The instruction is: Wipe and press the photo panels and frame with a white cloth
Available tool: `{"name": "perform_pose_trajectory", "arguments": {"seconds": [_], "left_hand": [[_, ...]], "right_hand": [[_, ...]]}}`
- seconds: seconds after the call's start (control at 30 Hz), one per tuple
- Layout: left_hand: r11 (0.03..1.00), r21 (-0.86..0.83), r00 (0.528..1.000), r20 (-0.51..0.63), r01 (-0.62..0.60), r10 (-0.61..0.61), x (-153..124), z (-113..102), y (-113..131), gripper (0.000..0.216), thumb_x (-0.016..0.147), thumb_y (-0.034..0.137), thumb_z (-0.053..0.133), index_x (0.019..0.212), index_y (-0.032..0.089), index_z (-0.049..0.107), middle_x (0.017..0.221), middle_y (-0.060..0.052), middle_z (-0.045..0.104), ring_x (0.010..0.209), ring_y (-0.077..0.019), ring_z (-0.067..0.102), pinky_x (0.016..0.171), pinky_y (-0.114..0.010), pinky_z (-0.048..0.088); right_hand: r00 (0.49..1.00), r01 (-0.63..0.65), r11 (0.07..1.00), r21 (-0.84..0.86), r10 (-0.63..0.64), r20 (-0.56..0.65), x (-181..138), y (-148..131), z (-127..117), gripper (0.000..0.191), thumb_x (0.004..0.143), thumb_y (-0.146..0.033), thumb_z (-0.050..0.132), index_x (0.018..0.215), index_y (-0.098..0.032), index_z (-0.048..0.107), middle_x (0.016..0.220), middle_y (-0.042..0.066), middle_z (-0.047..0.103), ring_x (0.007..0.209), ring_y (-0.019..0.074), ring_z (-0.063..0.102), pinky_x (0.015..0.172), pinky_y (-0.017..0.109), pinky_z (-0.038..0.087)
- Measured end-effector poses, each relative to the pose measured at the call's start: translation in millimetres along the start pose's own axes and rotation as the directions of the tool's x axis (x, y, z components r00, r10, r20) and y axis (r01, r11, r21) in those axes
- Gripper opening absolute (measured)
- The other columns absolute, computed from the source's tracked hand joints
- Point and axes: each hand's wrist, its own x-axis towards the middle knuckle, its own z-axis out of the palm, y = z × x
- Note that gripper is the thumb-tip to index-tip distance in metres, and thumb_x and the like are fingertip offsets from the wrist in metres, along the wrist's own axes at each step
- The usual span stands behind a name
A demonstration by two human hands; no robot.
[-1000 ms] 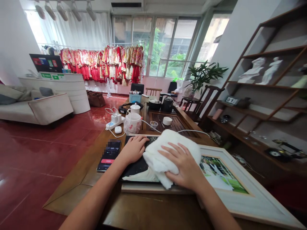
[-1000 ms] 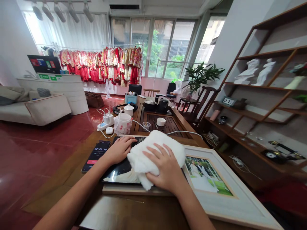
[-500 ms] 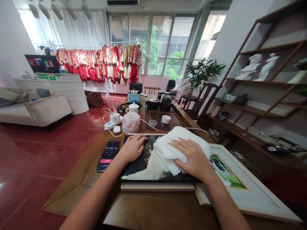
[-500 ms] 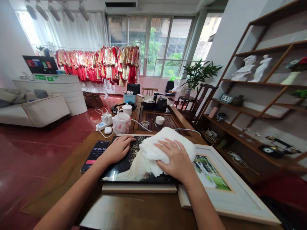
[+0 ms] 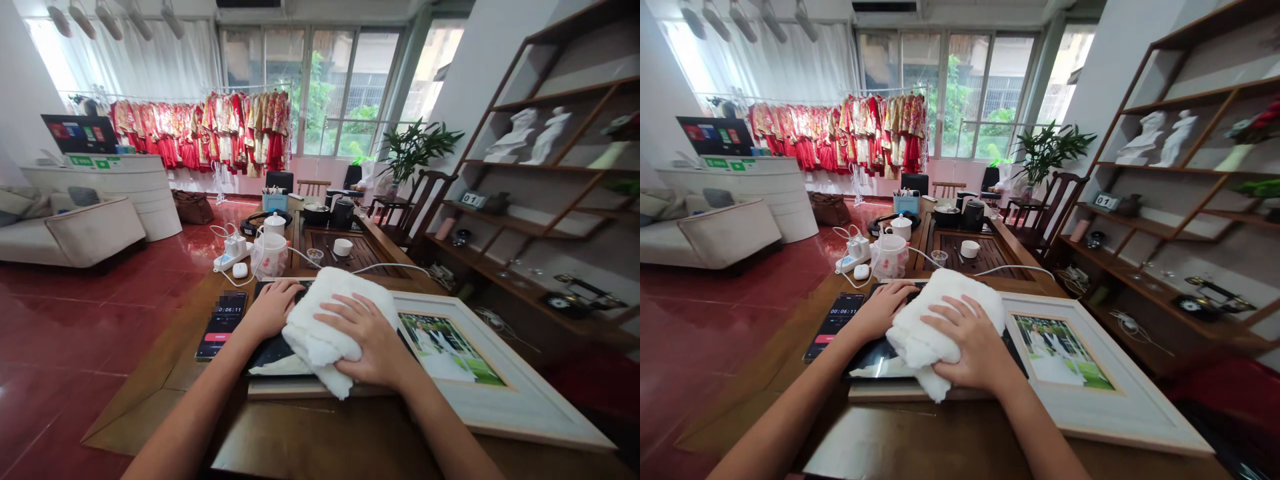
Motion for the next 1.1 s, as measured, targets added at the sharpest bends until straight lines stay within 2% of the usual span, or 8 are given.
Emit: {"name": "perform_pose_trajectory", "arguments": {"seconds": [0.17, 0.3, 0.4, 0.6, 0.7, 0.83, 0.97, 1.1], "left_hand": [[1.000, 0.003, 1.000, -0.013, -0.007, 0.007, -1, 1, -2, 0.037, 0.093, 0.016, 0.036, 0.126, 0.026, 0.049, 0.131, -0.002, 0.052, 0.126, -0.0188, 0.042, 0.107, -0.037, 0.031], [1.000, 0.011, 1.000, -0.005, -0.002, 0.002, -1, 0, -1, 0.037, 0.093, 0.016, 0.036, 0.127, 0.026, 0.049, 0.132, -0.002, 0.051, 0.126, -0.0189, 0.043, 0.107, -0.038, 0.031], [1.000, 0.019, 1.000, -0.002, 0.004, -0.004, -1, 0, 0, 0.038, 0.093, 0.016, 0.037, 0.127, 0.026, 0.049, 0.132, -0.002, 0.051, 0.126, -0.0192, 0.043, 0.107, -0.038, 0.031], [1.000, 0.010, 1.000, -0.011, -0.007, 0.007, 0, 0, 0, 0.036, 0.094, 0.017, 0.037, 0.126, 0.026, 0.049, 0.132, -0.003, 0.052, 0.126, -0.0192, 0.043, 0.106, -0.037, 0.032], [1.000, 0.008, 1.000, -0.006, -0.016, 0.016, 0, 0, 0, 0.036, 0.094, 0.018, 0.037, 0.127, 0.027, 0.048, 0.133, -0.003, 0.051, 0.126, -0.0190, 0.043, 0.106, -0.037, 0.033], [1.000, 0.014, 1.000, -0.008, 0.000, 0.001, -1, 1, -1, 0.038, 0.093, 0.016, 0.037, 0.126, 0.028, 0.049, 0.132, -0.002, 0.052, 0.126, -0.0185, 0.043, 0.106, -0.037, 0.032], [1.000, 0.005, 1.000, -0.015, -0.003, 0.003, -2, 1, -1, 0.038, 0.092, 0.016, 0.037, 0.126, 0.027, 0.049, 0.132, -0.002, 0.052, 0.126, -0.0189, 0.043, 0.107, -0.037, 0.032], [1.000, 0.003, 1.000, -0.008, 0.003, -0.003, -1, -1, 0, 0.039, 0.092, 0.016, 0.036, 0.127, 0.028, 0.049, 0.132, -0.001, 0.052, 0.126, -0.0187, 0.043, 0.108, -0.037, 0.031]], "right_hand": [[0.978, -0.185, 0.974, -0.127, 0.170, -0.120, -18, 40, -2, 0.058, 0.077, -0.044, 0.058, 0.132, -0.030, 0.051, 0.134, 0.005, 0.054, 0.125, 0.0315, 0.044, 0.104, 0.054, 0.026], [0.962, -0.241, 0.954, -0.180, 0.211, -0.170, -26, 54, -2, 0.057, 0.079, -0.048, 0.057, 0.132, -0.028, 0.052, 0.131, 0.006, 0.057, 0.122, 0.0325, 0.047, 0.101, 0.053, 0.031], [0.971, -0.210, 0.960, -0.183, 0.184, -0.153, -22, 42, -1, 0.058, 0.078, -0.050, 0.058, 0.132, -0.029, 0.052, 0.133, 0.006, 0.055, 0.125, 0.0332, 0.044, 0.104, 0.055, 0.026], [1.000, 0.011, 0.999, -0.045, -0.012, -0.012, -2, -3, 1, 0.068, 0.071, -0.049, 0.061, 0.136, -0.033, 0.046, 0.140, 0.002, 0.049, 0.132, 0.0308, 0.036, 0.109, 0.053, 0.015], [0.997, 0.067, 0.998, 0.020, -0.068, 0.028, 2, -12, 0, 0.074, 0.065, -0.048, 0.064, 0.135, -0.035, 0.046, 0.140, 0.000, 0.049, 0.132, 0.0304, 0.035, 0.109, 0.052, 0.014], [1.000, 0.021, 1.000, 0.020, -0.021, 0.015, -4, 3, -3, 0.071, 0.065, -0.044, 0.065, 0.133, -0.033, 0.048, 0.139, 0.002, 0.050, 0.131, 0.0301, 0.038, 0.108, 0.051, 0.017], [0.993, -0.096, 0.993, -0.065, 0.091, -0.072, -17, 27, -6, 0.063, 0.073, -0.048, 0.062, 0.132, -0.031, 0.050, 0.135, 0.005, 0.054, 0.128, 0.0313, 0.042, 0.105, 0.054, 0.022], [0.985, -0.148, 0.981, -0.122, 0.135, -0.108, -27, 40, -9, 0.074, 0.069, -0.060, 0.064, 0.135, -0.029, 0.047, 0.135, 0.007, 0.054, 0.127, 0.0340, 0.043, 0.102, 0.056, 0.027]]}}
